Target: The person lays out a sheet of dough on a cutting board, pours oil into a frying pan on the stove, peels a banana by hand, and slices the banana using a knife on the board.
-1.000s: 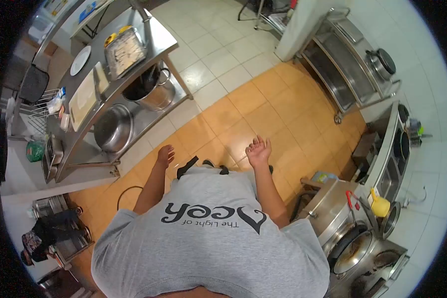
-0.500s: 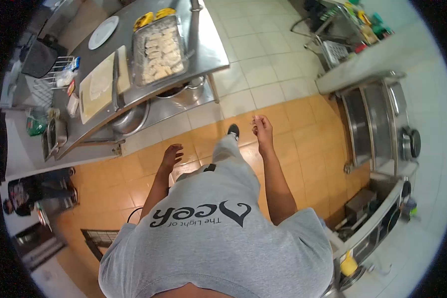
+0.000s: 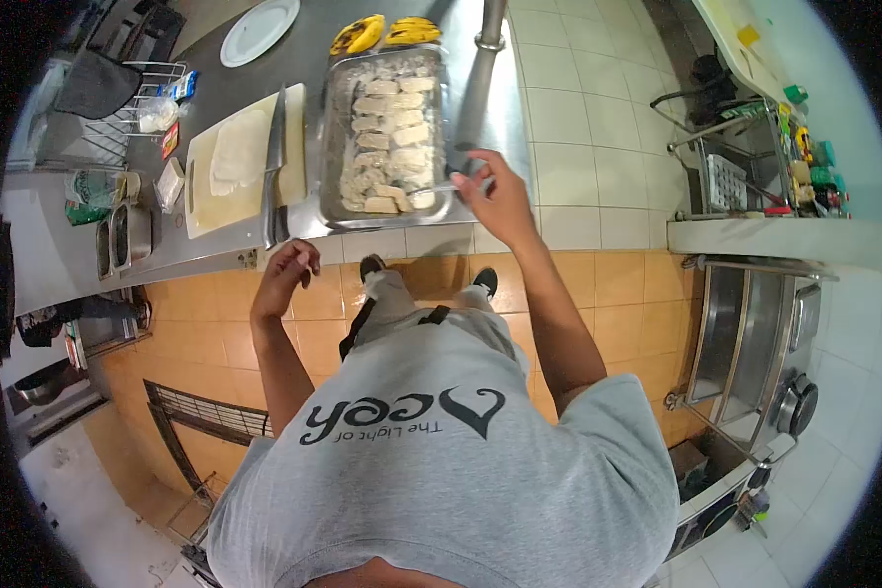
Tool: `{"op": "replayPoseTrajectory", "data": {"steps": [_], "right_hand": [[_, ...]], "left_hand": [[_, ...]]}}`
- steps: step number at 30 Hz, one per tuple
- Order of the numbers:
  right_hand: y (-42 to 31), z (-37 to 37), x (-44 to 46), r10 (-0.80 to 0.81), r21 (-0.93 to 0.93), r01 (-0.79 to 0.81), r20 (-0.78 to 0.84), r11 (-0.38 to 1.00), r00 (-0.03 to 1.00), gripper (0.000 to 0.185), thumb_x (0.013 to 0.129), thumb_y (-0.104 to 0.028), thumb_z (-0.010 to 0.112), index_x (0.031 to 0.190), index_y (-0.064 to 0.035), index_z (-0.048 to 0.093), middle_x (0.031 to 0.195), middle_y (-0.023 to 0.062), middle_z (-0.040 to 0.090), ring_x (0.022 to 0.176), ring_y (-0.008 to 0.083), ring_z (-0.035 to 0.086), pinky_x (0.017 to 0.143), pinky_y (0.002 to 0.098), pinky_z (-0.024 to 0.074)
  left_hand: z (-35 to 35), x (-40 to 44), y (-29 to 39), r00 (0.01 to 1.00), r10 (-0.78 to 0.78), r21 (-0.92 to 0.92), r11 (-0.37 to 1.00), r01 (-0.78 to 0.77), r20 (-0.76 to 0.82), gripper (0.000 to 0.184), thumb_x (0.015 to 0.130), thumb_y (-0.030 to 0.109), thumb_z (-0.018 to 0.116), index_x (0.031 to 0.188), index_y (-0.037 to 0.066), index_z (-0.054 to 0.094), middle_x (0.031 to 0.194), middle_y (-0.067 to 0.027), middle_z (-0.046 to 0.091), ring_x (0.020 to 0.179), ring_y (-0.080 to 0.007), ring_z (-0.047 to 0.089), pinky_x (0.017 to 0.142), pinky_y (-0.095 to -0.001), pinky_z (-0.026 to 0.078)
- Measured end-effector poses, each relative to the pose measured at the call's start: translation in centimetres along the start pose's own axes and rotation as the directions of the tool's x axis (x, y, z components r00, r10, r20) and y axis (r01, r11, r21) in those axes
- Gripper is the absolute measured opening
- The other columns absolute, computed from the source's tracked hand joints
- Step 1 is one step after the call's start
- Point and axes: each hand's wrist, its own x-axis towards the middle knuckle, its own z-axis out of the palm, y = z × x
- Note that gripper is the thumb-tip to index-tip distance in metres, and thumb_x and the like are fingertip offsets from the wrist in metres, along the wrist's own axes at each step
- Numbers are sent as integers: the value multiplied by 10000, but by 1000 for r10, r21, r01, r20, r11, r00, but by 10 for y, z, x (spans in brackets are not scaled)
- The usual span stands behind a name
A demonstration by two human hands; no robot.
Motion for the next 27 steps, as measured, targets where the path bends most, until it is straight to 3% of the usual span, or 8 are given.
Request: {"op": "replayPoseTrajectory", "data": {"steps": [5,10,13,16,19,21,23,27], "right_hand": [[-7,18,-14,-78,-71,59,-309,996,948,308,819,-200,707,1084,-76,611,711,-4,475,573,77,387,496,230,314],[-63,79,-39,-302,-258,199,-463,945,833,234,823,-126,676,1037,-45,629,703,10,472,564,91,377,490,233,289],[-89,155,-47,-342,-160,308,-284,938,896,235,807,-102,682,1029,-41,636,737,64,563,608,136,523,532,247,396],[-116,225,-56,-184,-85,178,-62,980,981,283,782,-138,724,1040,-59,638,789,99,584,668,209,581,593,289,462],[-125,271,-45,-198,-101,195,-20,976,980,374,754,-171,754,1088,-69,618,880,116,567,755,260,578,650,333,483],[-116,291,-43,-307,-225,288,-53,931,950,433,737,-184,764,1121,-68,600,953,124,547,832,282,571,697,362,490],[-116,299,-43,-265,-283,248,-24,927,964,564,702,-201,786,1196,-73,546,1008,143,511,909,312,559,739,385,494],[-115,312,-40,-234,-303,218,-16,928,972,723,673,-187,791,1296,-74,442,1027,172,506,917,370,566,748,421,509]], "left_hand": [[-82,30,33,996,93,67,993,-93,2,157,935,242,554,930,86,567,832,8,562,746,-89,527,586,-237,385],[-175,70,46,963,214,368,919,-141,-164,107,921,151,552,970,63,588,844,25,574,731,-83,516,664,-243,432],[-230,98,31,869,397,607,780,-149,-296,191,890,161,585,1031,32,600,903,-60,625,806,-157,583,708,-293,470],[-281,130,-3,773,537,794,604,-71,-339,329,837,248,643,1078,30,601,945,-131,648,857,-274,627,758,-357,489],[-298,154,0,853,366,820,559,118,-373,458,775,344,686,1091,26,590,986,-172,655,922,-349,626,814,-398,487],[-287,156,22,872,270,798,569,197,-408,499,739,385,701,1071,31,587,977,-172,667,939,-335,636,836,-393,488],[-279,161,31,873,195,780,563,275,-448,474,736,374,701,1047,34,592,966,-170,672,946,-333,638,832,-393,491],[-308,187,6,917,206,810,559,176,-341,479,731,362,702,1065,41,577,944,-154,677,881,-319,650,771,-389,501]]}}
